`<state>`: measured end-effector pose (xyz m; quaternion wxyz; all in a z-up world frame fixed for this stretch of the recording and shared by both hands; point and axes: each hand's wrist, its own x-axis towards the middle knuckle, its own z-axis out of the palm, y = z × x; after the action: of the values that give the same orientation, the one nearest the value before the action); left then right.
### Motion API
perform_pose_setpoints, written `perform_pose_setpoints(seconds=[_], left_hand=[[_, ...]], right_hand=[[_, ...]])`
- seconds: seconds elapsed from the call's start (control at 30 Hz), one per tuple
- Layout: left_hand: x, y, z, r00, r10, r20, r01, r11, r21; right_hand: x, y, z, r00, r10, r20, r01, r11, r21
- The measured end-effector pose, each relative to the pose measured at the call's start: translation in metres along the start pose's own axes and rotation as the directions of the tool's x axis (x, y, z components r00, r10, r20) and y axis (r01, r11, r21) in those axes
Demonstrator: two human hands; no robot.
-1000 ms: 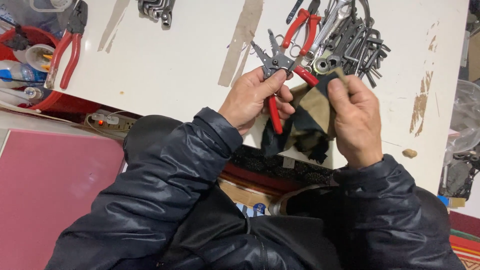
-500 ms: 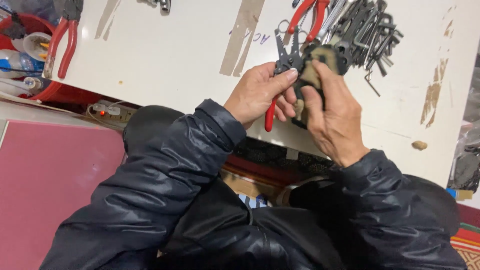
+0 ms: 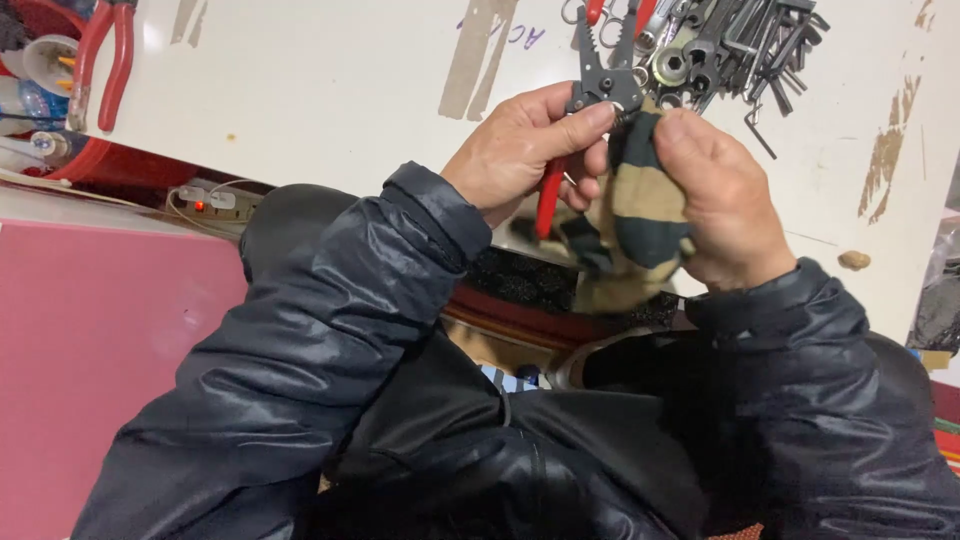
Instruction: Cleaning a pair of wire strippers by wiping them thoroughly with a cloth on a workbench.
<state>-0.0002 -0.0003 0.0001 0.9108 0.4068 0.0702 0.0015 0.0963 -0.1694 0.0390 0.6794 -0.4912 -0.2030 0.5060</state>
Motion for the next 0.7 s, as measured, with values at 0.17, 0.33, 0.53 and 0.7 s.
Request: perform_pose_setpoints(seconds=[0.17,0.33,0.53,0.7], left_hand=[[0.004,-0.007,-0.002,0.998,0.062,-0.009,-0.062,0.997,0.039],[0.006,-0.004,-0.003,0.981,0.058,-0.183,-0.034,0.99,0.134],[0.005,-0.009,0.004,0.978,-0.01,-0.207,0.053,0.977,0.208],[0.006,-0.012,0.003,0.965,-0.036,-0.261,0.099,0.967,0.233]], right_hand=[[0.001,-0.004,-0.008,0.986,0.045,-0.163,-0.062,0.993,-0.099],[0.007,0.0,-0.019,0.844,-0.149,-0.516,-0.051,0.934,-0.353],[0.003,0.008,-0.012,0.679,-0.499,-0.538,0.293,0.857,-0.424],[-0.003,0.023,-0.002,0.829,-0.556,-0.063,0.264,0.489,-0.832]])
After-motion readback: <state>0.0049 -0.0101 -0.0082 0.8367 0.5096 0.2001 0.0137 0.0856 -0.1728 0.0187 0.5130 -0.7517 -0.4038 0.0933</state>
